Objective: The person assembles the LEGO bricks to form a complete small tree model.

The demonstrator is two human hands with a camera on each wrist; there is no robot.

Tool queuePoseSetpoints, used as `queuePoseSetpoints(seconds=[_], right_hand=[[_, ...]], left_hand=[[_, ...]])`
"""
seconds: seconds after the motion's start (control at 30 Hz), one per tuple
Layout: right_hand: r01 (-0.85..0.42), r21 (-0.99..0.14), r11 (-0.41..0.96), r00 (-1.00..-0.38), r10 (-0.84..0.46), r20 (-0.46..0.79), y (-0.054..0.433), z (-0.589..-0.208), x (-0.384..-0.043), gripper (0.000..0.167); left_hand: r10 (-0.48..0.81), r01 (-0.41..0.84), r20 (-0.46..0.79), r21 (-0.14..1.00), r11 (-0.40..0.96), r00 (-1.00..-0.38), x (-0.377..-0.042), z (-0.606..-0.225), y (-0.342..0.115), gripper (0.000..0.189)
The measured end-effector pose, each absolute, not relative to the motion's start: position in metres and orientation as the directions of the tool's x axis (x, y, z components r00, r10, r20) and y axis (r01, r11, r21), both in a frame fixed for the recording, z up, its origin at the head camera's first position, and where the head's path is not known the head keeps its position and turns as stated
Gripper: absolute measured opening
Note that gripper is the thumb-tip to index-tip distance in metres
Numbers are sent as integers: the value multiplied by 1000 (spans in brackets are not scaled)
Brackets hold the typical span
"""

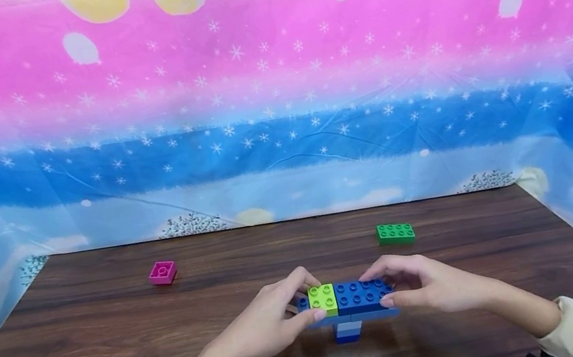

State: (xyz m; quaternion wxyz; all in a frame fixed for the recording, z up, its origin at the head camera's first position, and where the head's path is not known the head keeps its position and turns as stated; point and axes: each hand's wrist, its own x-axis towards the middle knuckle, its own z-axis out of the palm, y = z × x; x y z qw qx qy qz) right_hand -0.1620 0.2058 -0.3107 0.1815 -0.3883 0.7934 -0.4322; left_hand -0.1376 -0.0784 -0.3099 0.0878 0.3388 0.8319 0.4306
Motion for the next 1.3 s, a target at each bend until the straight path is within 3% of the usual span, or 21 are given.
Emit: queuePoseSetpoints(seconds=[0.53, 1.3], right_hand=[[-449, -832, 327, -642, -766, 45, 206, -312, -161, 32], [-456, -820, 345, -639, -769, 32, 205, -310, -162, 32]], left_hand=[[603, 420, 115, 818, 393, -789, -141, -311, -74, 22], [605, 481, 189, 797, 365, -773, -137, -316, -76, 23]])
